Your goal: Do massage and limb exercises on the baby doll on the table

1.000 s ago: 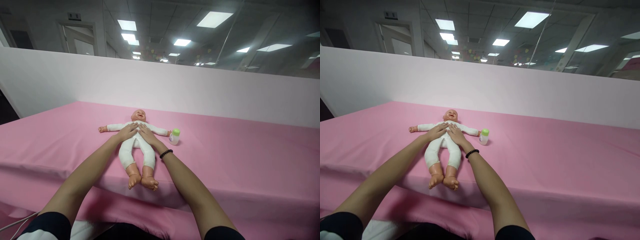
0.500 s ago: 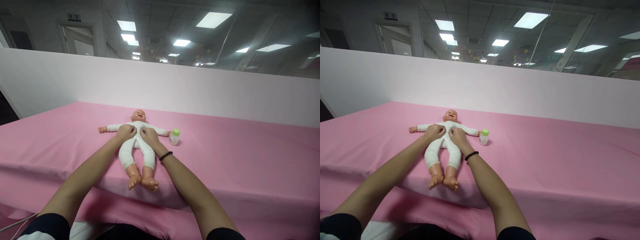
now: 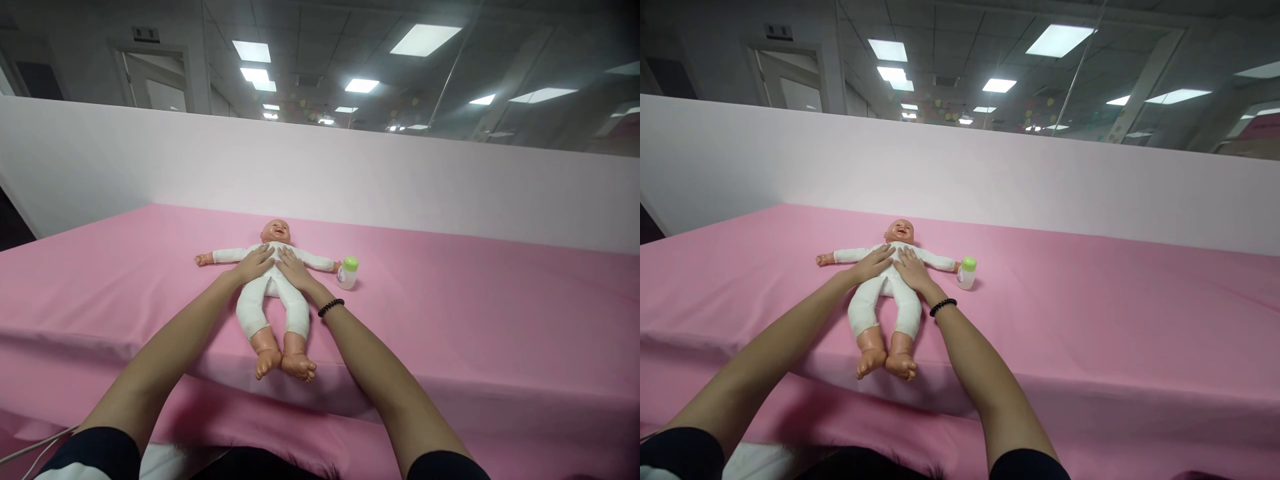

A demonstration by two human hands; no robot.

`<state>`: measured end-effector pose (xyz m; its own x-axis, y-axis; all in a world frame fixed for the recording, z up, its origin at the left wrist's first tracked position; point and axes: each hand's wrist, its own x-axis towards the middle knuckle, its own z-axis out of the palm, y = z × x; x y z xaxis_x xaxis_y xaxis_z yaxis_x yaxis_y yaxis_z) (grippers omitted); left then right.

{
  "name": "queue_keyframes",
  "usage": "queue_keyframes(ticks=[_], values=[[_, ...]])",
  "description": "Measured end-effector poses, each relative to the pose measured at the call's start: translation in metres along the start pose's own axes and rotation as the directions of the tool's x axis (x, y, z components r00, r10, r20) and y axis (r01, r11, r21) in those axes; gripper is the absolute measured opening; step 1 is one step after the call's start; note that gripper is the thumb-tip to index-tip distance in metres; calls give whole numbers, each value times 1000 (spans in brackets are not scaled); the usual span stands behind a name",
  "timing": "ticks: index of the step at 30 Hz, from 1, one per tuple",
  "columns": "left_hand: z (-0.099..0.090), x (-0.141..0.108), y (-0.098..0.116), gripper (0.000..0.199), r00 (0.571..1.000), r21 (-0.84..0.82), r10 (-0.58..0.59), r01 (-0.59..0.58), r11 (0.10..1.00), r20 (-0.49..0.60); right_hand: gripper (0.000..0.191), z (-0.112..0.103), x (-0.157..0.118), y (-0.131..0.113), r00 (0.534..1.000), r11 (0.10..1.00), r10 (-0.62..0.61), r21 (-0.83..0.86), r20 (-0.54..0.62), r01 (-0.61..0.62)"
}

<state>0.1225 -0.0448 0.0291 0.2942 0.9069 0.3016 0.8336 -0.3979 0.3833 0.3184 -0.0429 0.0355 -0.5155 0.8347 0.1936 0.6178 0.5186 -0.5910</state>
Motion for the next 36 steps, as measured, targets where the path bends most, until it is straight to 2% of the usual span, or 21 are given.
queue_keyframes(ticks=[2, 4, 8, 10, 13, 15, 18, 21, 23, 26, 29, 32, 34, 36], values=[[0, -1, 0, 67, 999, 16, -37, 37, 999, -20, 70, 0, -1, -3, 997, 997, 69, -21, -19, -70], [-3, -3, 4, 60, 997, 54, -37, 41, 998, -72, 69, 0, -4, -9, 990, 992, 108, -55, -89, -113], [-11, -10, 18, 46, 985, 202, -70, 101, 974, -156, 44, -2, -12, -18, 957, 983, 67, -146, -281, -111], [-15, -13, 25, 45, 981, 268, -62, 111, 957, -186, 34, -2, -13, -19, 953, 986, -1, -162, -303, -51], [-17, -15, 27, 44, 980, 267, 24, 29, 963, -195, 28, 1, -10, -14, 947, 987, -151, -100, -283, 128], [-17, -15, 24, 41, 981, 205, 92, -56, 977, -173, 30, 4, -6, -8, 935, 975, -218, -26, -280, 219], [-12, -10, 13, 48, 977, 84, 172, -162, 983, -124, 41, 7, -1, -1, 944, 969, -228, 39, -240, 244], [-6, -4, 3, 60, 979, 2, 192, -192, 981, -63, 54, 5, 0, 1, 979, 983, -173, 36, -108, 178], [-3, 0, -1, 67, 988, -5, 154, -155, 988, -22, 60, 3, 0, 1, 994, 994, -108, 3, -26, 108], [0, 2, -4, 73, 998, 2, 59, -59, 998, 23, 63, 1, 2, 0, 1000, 999, 15, -44, 21, -14], [0, 1, -3, 77, 998, -1, -56, 56, 998, 26, 67, 2, 3, -1, 990, 988, 142, -58, 9, -141], [-2, -3, 3, 76, 992, 36, -125, 126, 991, -26, 77, 4, 2, -4, 971, 969, 237, -66, -38, -239], [-6, -6, 10, 66, 987, 93, -139, 146, 985, -76, 80, 3, -2, -8, 964, 962, 248, -91, -95, -256], [-11, -9, 18, 55, 980, 166, -162, 180, 970, -117, 73, 2, -7, -13, 962, 963, 206, -138, -178, -231]])
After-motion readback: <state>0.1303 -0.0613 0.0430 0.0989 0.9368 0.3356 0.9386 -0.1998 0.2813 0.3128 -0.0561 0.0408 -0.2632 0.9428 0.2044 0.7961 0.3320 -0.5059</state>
